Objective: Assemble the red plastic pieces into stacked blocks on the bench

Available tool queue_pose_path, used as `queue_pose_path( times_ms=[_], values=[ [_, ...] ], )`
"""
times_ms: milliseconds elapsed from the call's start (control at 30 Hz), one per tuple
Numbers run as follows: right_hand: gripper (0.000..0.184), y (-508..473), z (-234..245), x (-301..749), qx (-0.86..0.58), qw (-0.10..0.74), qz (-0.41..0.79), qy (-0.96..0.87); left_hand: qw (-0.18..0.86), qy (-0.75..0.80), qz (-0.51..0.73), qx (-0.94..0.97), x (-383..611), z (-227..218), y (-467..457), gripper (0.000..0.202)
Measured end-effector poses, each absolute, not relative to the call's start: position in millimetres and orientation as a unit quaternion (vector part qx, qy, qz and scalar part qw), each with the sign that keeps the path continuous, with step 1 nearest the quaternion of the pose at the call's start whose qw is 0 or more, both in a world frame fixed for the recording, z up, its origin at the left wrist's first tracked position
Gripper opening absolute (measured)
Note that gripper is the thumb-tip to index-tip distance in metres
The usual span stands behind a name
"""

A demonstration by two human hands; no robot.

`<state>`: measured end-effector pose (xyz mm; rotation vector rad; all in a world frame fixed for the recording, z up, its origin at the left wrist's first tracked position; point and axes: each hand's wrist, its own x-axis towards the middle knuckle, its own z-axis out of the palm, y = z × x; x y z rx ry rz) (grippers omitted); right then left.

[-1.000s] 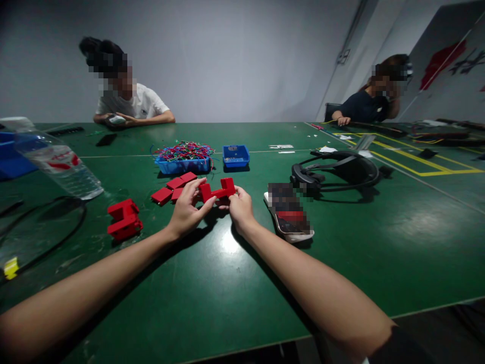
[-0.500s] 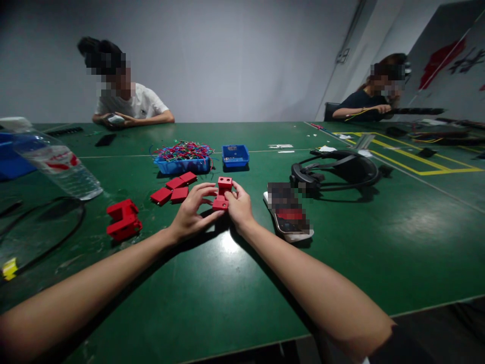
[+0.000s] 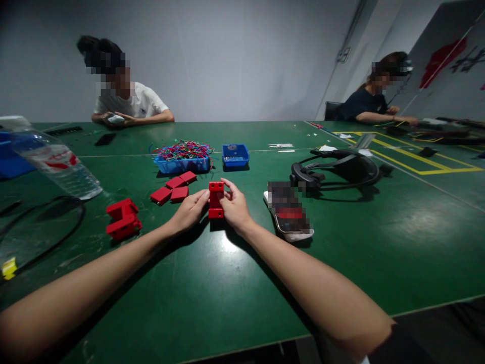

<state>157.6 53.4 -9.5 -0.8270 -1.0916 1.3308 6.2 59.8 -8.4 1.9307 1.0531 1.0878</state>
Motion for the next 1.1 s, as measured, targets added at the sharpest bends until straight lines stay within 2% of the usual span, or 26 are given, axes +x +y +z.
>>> queue_pose_path(
  times_ms=[333,733,1100],
  values=[
    [0.059,51.1,-7.3,158.9,-0.348,0.565,0.578,-0.475,0.338,0.391,0.411,0.751,6.1,-8.5,58.8,0.043],
    [0.052,53.6,-9.8,158.5,-0.37,0.562,0.551,-0.493,0.336,0.381,0.407,0.759,5.9,-10.5,59.3,0.045],
    [0.058,52.3,-8.1,159.8,-0.364,0.547,0.554,-0.511,0.328,0.406,0.385,0.761,3.8,-11.6,61.6,0.048]
  ],
)
